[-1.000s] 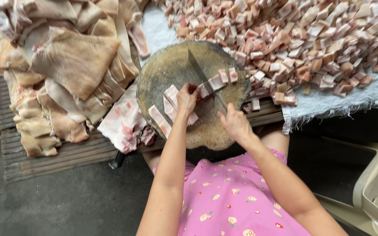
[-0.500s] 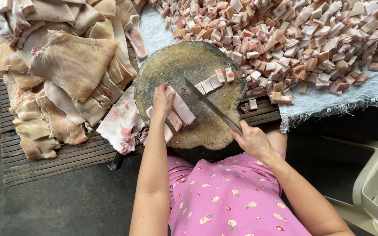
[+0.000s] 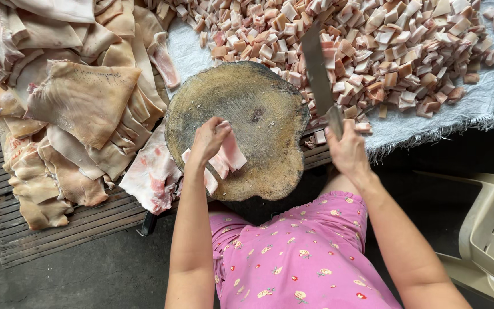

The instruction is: The person uses a cleaver to slice pieces of pork skin into strips and then dice them into small cubes on a round wooden cutting board.

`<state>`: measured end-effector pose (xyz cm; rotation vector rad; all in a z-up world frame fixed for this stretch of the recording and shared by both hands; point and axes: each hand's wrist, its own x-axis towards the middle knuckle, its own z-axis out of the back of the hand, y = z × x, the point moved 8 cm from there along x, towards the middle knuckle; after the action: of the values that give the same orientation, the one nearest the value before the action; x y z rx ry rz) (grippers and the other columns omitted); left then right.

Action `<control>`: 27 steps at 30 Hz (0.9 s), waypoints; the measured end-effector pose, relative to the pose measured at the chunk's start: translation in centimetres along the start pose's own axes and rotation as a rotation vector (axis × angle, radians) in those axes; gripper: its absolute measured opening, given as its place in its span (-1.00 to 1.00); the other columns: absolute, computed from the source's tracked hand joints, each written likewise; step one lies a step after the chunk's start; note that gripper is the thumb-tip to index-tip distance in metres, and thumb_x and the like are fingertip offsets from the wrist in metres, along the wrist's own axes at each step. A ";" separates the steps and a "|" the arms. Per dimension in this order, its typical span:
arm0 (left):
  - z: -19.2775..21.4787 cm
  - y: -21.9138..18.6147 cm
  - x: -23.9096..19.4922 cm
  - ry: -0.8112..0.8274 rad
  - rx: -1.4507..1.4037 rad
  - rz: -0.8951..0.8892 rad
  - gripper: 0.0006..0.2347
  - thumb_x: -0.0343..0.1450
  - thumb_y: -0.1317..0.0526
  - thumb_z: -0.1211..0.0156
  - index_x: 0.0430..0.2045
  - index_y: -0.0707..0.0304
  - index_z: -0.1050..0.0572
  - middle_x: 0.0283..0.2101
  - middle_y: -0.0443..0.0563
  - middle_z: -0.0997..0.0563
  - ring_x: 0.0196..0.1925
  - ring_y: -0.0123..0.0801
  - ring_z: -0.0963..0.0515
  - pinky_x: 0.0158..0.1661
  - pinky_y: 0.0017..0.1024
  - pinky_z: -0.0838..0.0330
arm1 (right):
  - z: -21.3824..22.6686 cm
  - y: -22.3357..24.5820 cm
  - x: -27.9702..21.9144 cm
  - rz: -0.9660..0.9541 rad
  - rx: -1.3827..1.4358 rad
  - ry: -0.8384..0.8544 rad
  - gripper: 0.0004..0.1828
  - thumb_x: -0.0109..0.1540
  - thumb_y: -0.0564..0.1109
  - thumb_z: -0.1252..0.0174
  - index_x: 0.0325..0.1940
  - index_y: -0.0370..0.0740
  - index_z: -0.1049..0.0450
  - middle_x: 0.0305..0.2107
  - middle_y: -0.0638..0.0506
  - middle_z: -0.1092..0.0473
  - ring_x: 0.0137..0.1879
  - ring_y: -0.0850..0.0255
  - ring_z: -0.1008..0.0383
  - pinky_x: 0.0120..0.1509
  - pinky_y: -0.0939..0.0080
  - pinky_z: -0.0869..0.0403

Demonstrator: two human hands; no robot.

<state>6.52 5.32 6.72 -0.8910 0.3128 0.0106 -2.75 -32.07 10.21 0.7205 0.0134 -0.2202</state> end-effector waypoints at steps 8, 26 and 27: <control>-0.8 -6.0 -0.1 -0.063 -0.592 -0.052 -0.74 0.49 0.20 -0.11 0.00 0.37 -0.43 -0.27 0.15 -0.66 -0.44 -0.39 -0.67 -0.42 -0.46 -0.66 | -4.2 0.3 -3.4 -0.331 0.164 0.239 -0.59 0.33 0.06 -0.06 0.01 -0.33 -0.22 -0.57 -0.27 -0.47 -0.54 -0.06 -0.55 -0.47 -0.11 -0.54; -7.0 5.8 1.7 -0.334 -0.363 0.156 -0.80 0.40 0.19 -0.31 -0.21 0.31 -0.54 -0.23 0.05 -0.67 -0.31 -0.39 -0.62 -0.26 -0.39 -0.53 | -5.8 7.8 -0.6 0.304 0.040 0.026 -0.66 0.50 0.06 -0.02 0.00 -0.30 -0.24 -0.60 -0.16 -0.40 -0.54 0.02 -0.46 -0.39 0.10 -0.50; -6.7 5.4 1.5 -0.341 -0.361 0.150 -0.80 0.40 0.21 -0.32 -0.21 0.32 -0.54 -0.23 0.05 -0.67 -0.35 -0.38 -0.61 -0.29 -0.38 -0.52 | -7.7 6.7 -0.3 0.256 -0.077 0.098 -0.64 0.48 0.07 -0.04 0.00 -0.32 -0.24 -0.59 -0.17 -0.42 -0.49 -0.03 -0.50 -0.37 0.05 -0.51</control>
<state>5.46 3.46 -1.72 -1.2009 0.0568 0.3638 -1.15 -22.05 8.82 0.6486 0.0230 0.0603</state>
